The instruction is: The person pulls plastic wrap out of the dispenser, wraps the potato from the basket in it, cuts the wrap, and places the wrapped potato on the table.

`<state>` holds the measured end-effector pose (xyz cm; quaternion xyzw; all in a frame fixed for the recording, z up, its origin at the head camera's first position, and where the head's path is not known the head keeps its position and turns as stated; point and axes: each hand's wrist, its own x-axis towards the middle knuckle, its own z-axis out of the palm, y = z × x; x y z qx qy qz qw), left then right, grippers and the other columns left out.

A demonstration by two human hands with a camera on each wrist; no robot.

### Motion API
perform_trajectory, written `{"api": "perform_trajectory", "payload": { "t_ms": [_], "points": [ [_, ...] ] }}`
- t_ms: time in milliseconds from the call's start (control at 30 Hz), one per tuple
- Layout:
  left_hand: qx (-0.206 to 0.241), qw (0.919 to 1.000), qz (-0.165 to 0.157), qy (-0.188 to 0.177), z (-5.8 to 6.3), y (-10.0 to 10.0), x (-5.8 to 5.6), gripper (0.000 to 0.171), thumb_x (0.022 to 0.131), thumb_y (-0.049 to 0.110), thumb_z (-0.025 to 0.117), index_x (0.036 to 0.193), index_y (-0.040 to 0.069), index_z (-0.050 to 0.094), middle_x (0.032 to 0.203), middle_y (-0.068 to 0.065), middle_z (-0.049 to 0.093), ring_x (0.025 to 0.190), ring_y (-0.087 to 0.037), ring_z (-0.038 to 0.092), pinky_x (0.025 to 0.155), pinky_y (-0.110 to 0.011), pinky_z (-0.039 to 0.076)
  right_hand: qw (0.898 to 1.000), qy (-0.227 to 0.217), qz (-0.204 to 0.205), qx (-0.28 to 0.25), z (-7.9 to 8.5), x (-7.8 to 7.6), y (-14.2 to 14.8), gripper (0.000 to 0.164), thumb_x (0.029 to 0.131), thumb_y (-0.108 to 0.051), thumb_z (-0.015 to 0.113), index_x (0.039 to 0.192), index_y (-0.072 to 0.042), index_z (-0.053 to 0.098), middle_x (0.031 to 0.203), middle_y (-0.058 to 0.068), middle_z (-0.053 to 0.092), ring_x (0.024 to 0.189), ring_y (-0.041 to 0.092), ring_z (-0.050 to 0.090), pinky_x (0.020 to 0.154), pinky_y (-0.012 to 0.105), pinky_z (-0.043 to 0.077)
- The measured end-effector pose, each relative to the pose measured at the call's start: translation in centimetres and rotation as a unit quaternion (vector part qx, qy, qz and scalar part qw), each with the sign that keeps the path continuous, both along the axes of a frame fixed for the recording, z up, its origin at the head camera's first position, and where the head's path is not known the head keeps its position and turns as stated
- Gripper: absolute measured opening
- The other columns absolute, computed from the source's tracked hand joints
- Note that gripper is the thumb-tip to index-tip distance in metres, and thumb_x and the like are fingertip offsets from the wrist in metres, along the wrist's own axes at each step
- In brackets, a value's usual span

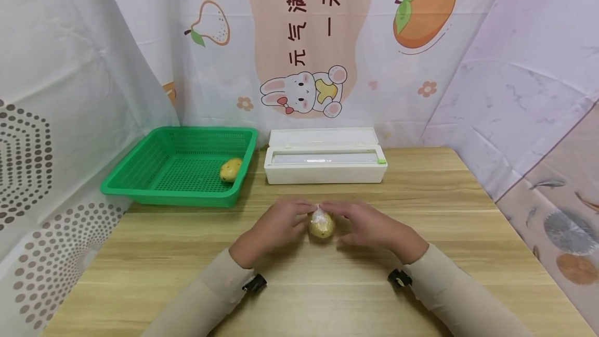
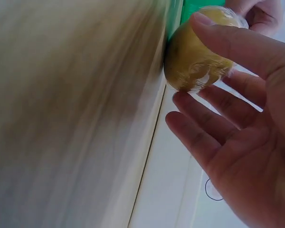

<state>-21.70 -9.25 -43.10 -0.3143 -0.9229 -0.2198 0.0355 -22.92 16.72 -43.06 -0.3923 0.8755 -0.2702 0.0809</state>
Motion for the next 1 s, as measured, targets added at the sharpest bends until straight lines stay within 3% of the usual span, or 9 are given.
{"api": "perform_trajectory", "payload": {
  "t_ms": [133, 367, 467, 700, 867, 1000],
  "points": [
    [-0.018, 0.9996, -0.012, -0.018, 0.1, -0.1, 0.1, 0.052, 0.09, 0.017, 0.081, 0.139, 0.012, 0.066, 0.141, -0.002, 0.066, 0.133, -0.019, 0.06, 0.11, -0.037, 0.049, 1.0, 0.007, -0.004, -0.006, -0.2, -0.2, -0.1, 0.085, 0.08, -0.026, 0.091, 0.154, -0.017, 0.05, 0.157, -0.001, 0.05, 0.146, 0.02, 0.047, 0.117, 0.043, 0.042],
    [0.015, 0.9982, -0.016, -0.055, 0.1, -0.5, 0.0, 0.057, 0.089, 0.021, 0.084, 0.142, 0.015, 0.064, 0.144, 0.0, 0.063, 0.133, -0.017, 0.059, 0.108, -0.036, 0.051, 0.999, 0.013, -0.007, -0.029, -0.4, -0.3, -0.2, 0.068, 0.089, -0.036, 0.082, 0.15, -0.019, 0.056, 0.152, -0.004, 0.056, 0.141, 0.017, 0.052, 0.113, 0.043, 0.047],
    [0.049, 0.9949, -0.023, -0.085, 0.1, -0.8, -0.1, 0.055, 0.091, 0.022, 0.082, 0.142, 0.019, 0.064, 0.143, 0.004, 0.064, 0.128, -0.013, 0.062, 0.102, -0.035, 0.055, 0.999, -0.005, 0.002, -0.051, -0.4, -0.4, -0.1, 0.061, 0.093, -0.038, 0.076, 0.149, -0.022, 0.057, 0.149, -0.007, 0.059, 0.137, 0.014, 0.055, 0.109, 0.042, 0.05],
    [0.134, 0.9756, -0.017, -0.173, 0.4, -1.3, -0.2, 0.038, 0.098, 0.035, 0.072, 0.135, 0.029, 0.069, 0.125, 0.014, 0.072, 0.109, -0.005, 0.069, 0.094, -0.029, 0.057, 0.991, -0.063, -0.013, -0.12, 0.0, -0.7, 0.3, 0.04, 0.101, -0.042, 0.063, 0.137, -0.026, 0.066, 0.121, -0.012, 0.071, 0.108, 0.011, 0.068, 0.093, 0.035, 0.058],
    [0.2, 0.957, -0.012, -0.21, 0.9, -1.2, -0.2, 0.039, 0.103, 0.042, 0.063, 0.136, 0.022, 0.068, 0.128, 0.008, 0.072, 0.112, -0.007, 0.068, 0.095, -0.029, 0.057, 0.986, -0.074, -0.046, -0.144, 0.7, -0.6, 0.3, 0.037, 0.108, -0.043, 0.051, 0.131, -0.021, 0.07, 0.109, -0.009, 0.073, 0.095, 0.012, 0.067, 0.085, 0.03, 0.057],
    [0.223, 0.951, 0.003, -0.215, 1.3, -1.0, -0.1, 0.045, 0.105, 0.043, 0.059, 0.137, 0.013, 0.067, 0.124, 0.0, 0.074, 0.108, -0.01, 0.07, 0.093, -0.03, 0.058, 0.98, -0.093, -0.048, -0.168, 1.0, -0.2, 0.1, 0.035, 0.108, -0.039, 0.053, 0.128, -0.015, 0.07, 0.105, -0.005, 0.073, 0.092, 0.014, 0.068, 0.082, 0.03, 0.059]
  ]
}}
